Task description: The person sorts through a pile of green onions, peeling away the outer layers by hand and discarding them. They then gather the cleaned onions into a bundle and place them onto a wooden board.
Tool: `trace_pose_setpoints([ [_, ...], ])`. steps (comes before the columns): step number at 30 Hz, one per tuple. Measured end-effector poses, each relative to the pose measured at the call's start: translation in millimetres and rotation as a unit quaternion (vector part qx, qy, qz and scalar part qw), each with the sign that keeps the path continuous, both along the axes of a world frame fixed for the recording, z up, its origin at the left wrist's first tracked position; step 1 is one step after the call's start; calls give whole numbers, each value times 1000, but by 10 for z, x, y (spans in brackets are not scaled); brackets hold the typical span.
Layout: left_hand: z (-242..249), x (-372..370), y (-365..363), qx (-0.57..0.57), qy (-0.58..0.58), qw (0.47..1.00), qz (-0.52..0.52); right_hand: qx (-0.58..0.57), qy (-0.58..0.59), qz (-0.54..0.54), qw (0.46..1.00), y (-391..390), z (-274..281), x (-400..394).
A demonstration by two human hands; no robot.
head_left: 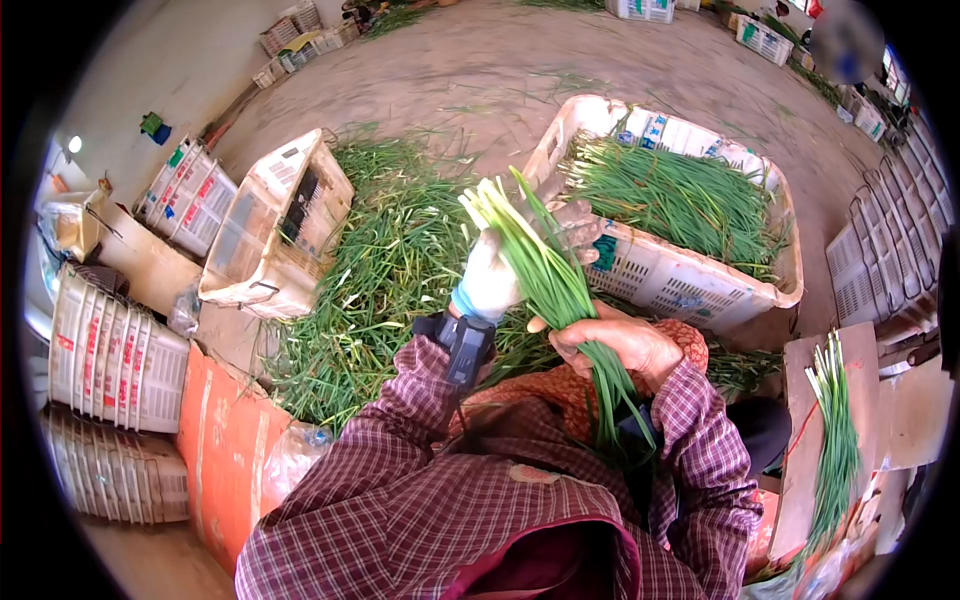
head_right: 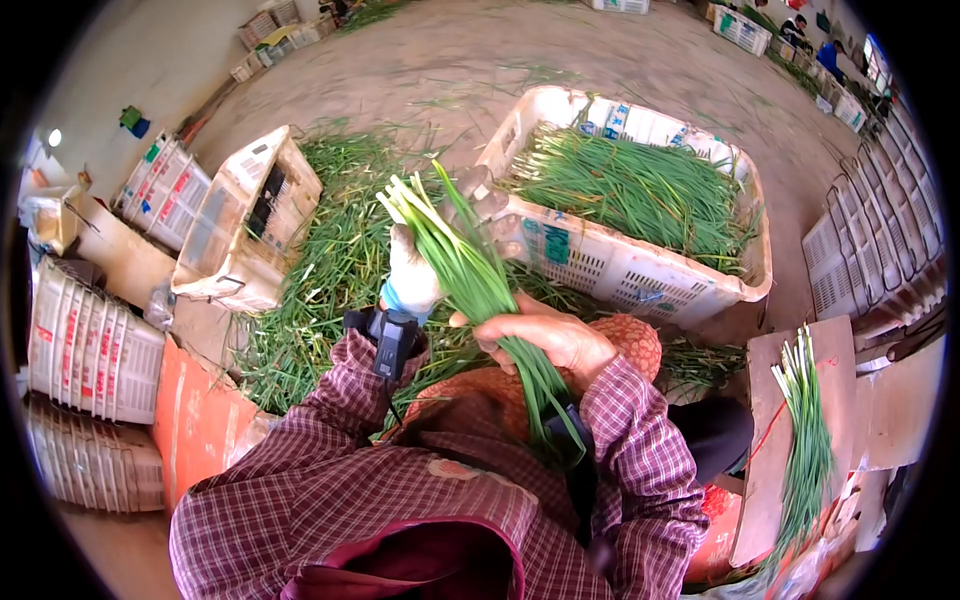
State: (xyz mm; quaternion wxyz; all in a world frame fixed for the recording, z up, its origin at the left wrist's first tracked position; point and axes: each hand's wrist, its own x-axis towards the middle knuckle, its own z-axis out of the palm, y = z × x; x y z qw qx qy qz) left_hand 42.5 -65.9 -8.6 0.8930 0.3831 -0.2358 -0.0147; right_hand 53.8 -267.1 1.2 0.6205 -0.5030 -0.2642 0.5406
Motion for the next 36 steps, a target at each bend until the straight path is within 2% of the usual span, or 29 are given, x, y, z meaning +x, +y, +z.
trace_pose_setpoints([
  [2, -46, 18, 40, -1, 24, 999, 22, 26, 21, 13, 999, -13, -72, 15],
  [4, -18, 21, 30, -94, 51, 994, 24, 40, 30, 20, 999, -28, -97, 13],
  [5, -79, 33, 72, -95, 51, 994, 24, 54, 40, 25, 997, -35, -104, 6],
  [7, -256, 51, 198, -1, 37, 999, 36, 51, 62, 21, 997, -48, -106, -21],
  [8, -170, -9, 176, 54, 43, 995, 70, 50, 84, 16, 995, -49, -108, -36],
  [9, -18, -54, 105, 54, 44, 995, 70, 49, 86, 16, 995, -49, -147, -37],
  [11, 200, -102, -76, -56, 163, 983, 55, 63, 165, 0, 984, -58, -234, -42],
  [13, 219, 15, -87, -73, 124, 988, 46, 55, 151, -38, 986, -151, -225, -63],
  [15, 326, 77, -28, -51, 88, 994, 25, -27, 43, -113, 992, -258, -100, -56],
  [16, 427, 77, 34, -35, 131, 989, 67, 15, -72, -110, 991, -268, -35, -30],
  [17, 606, 90, 120, 57, 64, 992, 92, 15, -72, -110, 991, -303, -31, 1],
  [19, 899, 165, 289, 1, 71, 991, 111, -34, -305, -102, 946, -437, -45, 104],
  [21, 1193, 288, 473, -28, 35, 989, 138, -53, -339, -131, 930, -577, -85, 151],
  [23, 1435, 376, 652, -37, 34, 973, 224, -216, -419, -178, 864, -765, -57, 241],
  [25, 1608, 502, 884, -12, 0, 968, 252, -218, -582, -229, 749, -1051, -383, 507],
  [26, 1639, 624, 1091, -7, -26, 974, 226, -285, -594, -270, 702, -981, -134, 492],
  [27, 1731, 647, 1168, 37, -99, 973, 207, -192, -643, -336, 660, -987, -61, 540],
  [29, 1869, 689, 1222, 47, -118, 971, 200, -159, -610, -402, 664, -879, 223, 563],
  [30, 1926, 681, 1176, 49, -121, 971, 200, -156, -610, -405, 663, -764, 402, 518],
  [32, 1986, 673, 1005, 94, -99, 960, 244, -27, -589, -433, 682, -460, 726, 392],
  [33, 1994, 673, 948, 96, -101, 960, 242, 39, -612, -430, 662, -297, 820, 343],
  [36, 1998, 677, 794, 100, -90, 980, 148, 134, -612, -436, 646, 131, 910, 313],
])
